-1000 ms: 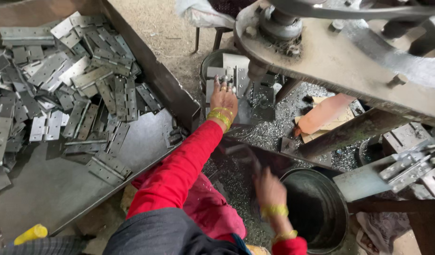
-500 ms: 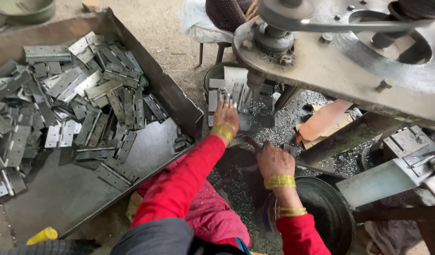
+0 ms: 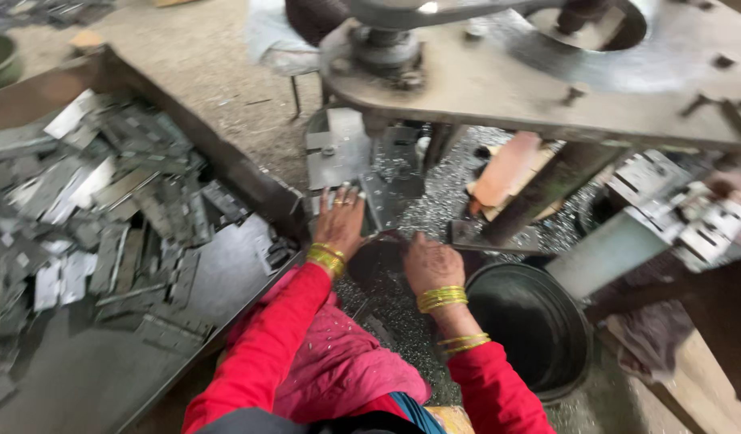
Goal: The person repeatedly places metal hinge pieces into a press machine, activates the press with a lever, and removes the processed pieces. The person handles the metal pieces one at a time and deposits them into a nearby bin.
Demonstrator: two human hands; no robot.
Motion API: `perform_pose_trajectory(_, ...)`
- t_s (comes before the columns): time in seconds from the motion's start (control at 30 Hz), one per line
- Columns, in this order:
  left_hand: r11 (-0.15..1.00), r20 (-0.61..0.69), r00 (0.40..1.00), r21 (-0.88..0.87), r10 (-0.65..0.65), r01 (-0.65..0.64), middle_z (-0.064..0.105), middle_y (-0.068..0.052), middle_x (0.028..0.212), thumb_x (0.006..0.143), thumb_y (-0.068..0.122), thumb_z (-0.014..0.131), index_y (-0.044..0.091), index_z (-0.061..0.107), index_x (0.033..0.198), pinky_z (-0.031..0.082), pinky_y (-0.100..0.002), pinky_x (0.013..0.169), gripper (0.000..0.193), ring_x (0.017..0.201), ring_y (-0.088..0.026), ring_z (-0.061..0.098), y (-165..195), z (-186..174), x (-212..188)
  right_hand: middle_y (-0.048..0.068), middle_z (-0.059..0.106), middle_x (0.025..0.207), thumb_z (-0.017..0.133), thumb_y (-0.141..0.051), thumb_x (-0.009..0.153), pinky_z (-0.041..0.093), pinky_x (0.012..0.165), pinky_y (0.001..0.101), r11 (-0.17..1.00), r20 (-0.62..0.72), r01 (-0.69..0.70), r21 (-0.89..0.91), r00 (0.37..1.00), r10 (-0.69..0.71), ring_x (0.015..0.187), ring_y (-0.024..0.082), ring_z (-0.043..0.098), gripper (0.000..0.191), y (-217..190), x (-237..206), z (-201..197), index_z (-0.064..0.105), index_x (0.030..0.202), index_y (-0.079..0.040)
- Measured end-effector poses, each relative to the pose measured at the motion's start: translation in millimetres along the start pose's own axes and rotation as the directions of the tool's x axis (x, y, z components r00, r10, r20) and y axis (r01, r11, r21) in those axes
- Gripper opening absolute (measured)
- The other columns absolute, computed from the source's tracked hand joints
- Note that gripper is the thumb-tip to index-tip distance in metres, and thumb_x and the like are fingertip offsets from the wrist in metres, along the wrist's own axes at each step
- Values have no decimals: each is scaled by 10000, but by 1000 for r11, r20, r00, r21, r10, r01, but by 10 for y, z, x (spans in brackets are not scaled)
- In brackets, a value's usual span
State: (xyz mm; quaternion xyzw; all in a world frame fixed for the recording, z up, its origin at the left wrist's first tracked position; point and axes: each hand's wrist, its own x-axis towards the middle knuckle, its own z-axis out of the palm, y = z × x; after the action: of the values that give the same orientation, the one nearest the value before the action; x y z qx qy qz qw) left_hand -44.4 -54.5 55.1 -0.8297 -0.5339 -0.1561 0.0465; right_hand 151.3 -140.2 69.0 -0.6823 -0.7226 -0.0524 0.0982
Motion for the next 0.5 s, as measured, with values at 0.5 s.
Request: perform_pose_trajectory(0.5,978,-354,919,48,-174,204,655,-173,1153,781,133,734,60,702,1071,518,-486,848,301,1047,-343,644,275,-408,369,120,729,744,583,-274,945,543,640,482,997,-85,36,73,996,-29,722,335,724,226,4,-19,113,636,948,-54)
